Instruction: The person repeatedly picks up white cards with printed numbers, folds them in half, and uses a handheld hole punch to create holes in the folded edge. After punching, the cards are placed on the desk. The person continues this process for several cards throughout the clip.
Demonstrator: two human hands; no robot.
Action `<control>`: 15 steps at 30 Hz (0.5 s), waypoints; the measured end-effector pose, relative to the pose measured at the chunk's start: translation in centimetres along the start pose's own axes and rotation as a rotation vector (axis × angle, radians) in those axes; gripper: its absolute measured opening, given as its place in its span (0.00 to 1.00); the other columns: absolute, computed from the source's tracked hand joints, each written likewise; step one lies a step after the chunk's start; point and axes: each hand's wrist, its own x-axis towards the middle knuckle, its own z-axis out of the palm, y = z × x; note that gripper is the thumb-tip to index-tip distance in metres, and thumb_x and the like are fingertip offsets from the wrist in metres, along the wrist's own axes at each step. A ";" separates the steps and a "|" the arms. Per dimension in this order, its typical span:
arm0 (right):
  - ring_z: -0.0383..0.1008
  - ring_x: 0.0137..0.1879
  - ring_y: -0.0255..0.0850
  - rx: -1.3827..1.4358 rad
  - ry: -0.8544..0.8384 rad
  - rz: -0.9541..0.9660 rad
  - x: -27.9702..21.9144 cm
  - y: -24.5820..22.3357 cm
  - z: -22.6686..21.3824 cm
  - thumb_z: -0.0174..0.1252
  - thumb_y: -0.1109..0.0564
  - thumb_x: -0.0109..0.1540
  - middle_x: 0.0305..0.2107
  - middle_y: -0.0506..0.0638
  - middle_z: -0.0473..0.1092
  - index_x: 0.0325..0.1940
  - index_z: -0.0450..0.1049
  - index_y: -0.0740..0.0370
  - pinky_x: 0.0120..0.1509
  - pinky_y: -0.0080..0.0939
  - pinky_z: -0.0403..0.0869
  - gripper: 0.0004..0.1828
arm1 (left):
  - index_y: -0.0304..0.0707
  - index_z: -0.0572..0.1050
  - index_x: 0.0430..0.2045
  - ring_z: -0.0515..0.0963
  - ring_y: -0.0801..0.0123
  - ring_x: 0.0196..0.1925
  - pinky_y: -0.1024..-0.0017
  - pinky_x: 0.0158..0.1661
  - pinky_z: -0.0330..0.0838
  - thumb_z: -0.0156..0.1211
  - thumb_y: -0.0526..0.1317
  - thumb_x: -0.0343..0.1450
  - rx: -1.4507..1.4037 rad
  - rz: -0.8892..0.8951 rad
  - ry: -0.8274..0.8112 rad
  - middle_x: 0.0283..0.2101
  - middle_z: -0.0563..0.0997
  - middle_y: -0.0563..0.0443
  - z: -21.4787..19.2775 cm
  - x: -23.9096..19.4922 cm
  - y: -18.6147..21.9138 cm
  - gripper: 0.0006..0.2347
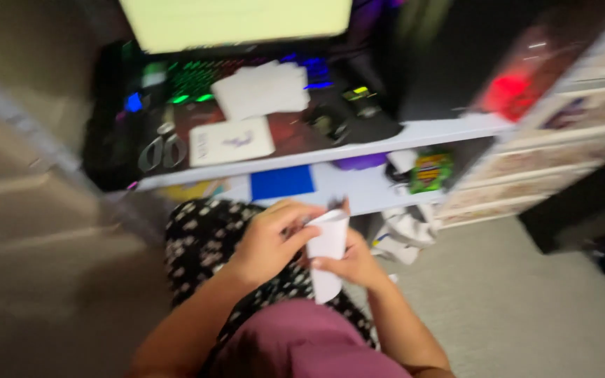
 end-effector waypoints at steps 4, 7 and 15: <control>0.71 0.33 0.30 -0.062 -0.005 -0.110 0.0 -0.7 -1.6 0.76 0.64 0.51 0.27 0.46 0.75 0.39 0.79 0.59 0.34 0.30 0.70 0.16 | 0.45 0.85 0.39 0.84 0.64 0.33 0.69 0.37 0.79 0.70 0.37 0.67 -0.022 0.011 0.017 0.33 0.85 0.54 0.5 -0.1 0.3 0.08; 0.79 0.41 0.37 -0.245 -0.129 -0.110 0.1 -2.3 -1.8 0.64 0.46 0.64 0.39 0.49 0.80 0.54 0.74 0.61 0.49 0.34 0.75 0.21 | 0.37 0.84 0.36 0.80 0.73 0.33 0.76 0.36 0.74 0.67 0.34 0.68 -0.029 0.040 0.012 0.34 0.85 0.54 0.7 0.1 -0.3 0.06; 0.65 0.50 0.36 -0.448 0.100 -0.216 0.6 -2.0 -2.1 0.55 0.44 0.68 0.42 0.44 0.73 0.59 0.71 0.59 0.70 0.44 0.53 0.22 | 0.32 0.84 0.37 0.85 0.67 0.43 0.74 0.45 0.81 0.66 0.31 0.68 -0.064 0.090 0.064 0.39 0.86 0.47 1.7 1.3 -1.5 0.07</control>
